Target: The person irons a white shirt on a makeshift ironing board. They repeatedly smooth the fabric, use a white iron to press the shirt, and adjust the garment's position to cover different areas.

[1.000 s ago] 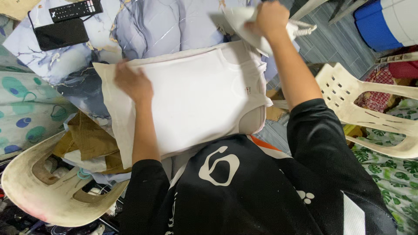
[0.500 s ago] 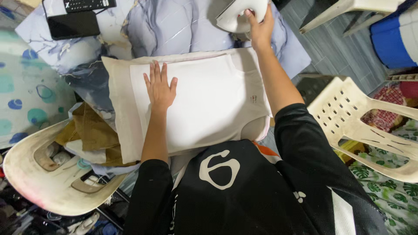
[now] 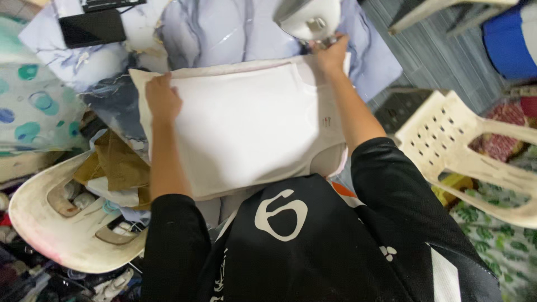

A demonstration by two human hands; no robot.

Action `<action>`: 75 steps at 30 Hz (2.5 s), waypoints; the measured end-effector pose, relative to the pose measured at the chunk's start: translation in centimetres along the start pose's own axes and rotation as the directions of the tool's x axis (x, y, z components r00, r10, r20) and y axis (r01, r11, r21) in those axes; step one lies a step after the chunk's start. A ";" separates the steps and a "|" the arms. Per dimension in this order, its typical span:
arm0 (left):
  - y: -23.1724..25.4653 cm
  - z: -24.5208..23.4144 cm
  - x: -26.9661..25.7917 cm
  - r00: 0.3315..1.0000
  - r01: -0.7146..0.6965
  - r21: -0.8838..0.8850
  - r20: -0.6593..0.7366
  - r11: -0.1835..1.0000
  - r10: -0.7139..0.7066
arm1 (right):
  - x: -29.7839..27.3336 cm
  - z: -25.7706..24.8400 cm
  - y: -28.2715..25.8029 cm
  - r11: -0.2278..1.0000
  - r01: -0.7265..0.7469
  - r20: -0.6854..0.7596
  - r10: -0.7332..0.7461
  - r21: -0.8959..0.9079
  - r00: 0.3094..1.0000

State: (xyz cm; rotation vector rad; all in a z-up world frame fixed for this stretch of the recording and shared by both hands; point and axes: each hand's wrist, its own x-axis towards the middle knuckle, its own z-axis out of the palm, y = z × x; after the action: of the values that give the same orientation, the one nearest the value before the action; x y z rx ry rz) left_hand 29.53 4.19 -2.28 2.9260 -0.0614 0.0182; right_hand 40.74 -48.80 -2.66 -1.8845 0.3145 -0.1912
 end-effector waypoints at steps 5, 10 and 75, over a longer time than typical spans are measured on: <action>-1.8 -1.7 0.6 0.997 -0.042 -0.213 -0.074 0.976 0.027 | -6.0 0.0 -3.8 0.901 0.204 0.390 -0.042 -0.383 0.920; -1.0 -4.4 -0.4 0.983 -0.130 -0.306 -0.163 0.943 0.083 | -6.4 0.5 -5.0 0.901 0.302 0.501 -0.115 -0.310 0.857; 11.7 -5.0 -19.8 0.997 0.071 -0.167 -0.006 0.983 -0.073 | -24.4 -1.7 -10.2 0.604 0.462 0.456 -0.177 -0.649 0.872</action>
State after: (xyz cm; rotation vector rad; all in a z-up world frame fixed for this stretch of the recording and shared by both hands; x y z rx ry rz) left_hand 9.20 -5.32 4.75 2.7579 0.0432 0.0190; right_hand 18.28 -39.65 8.04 -2.7538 -0.2700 0.0550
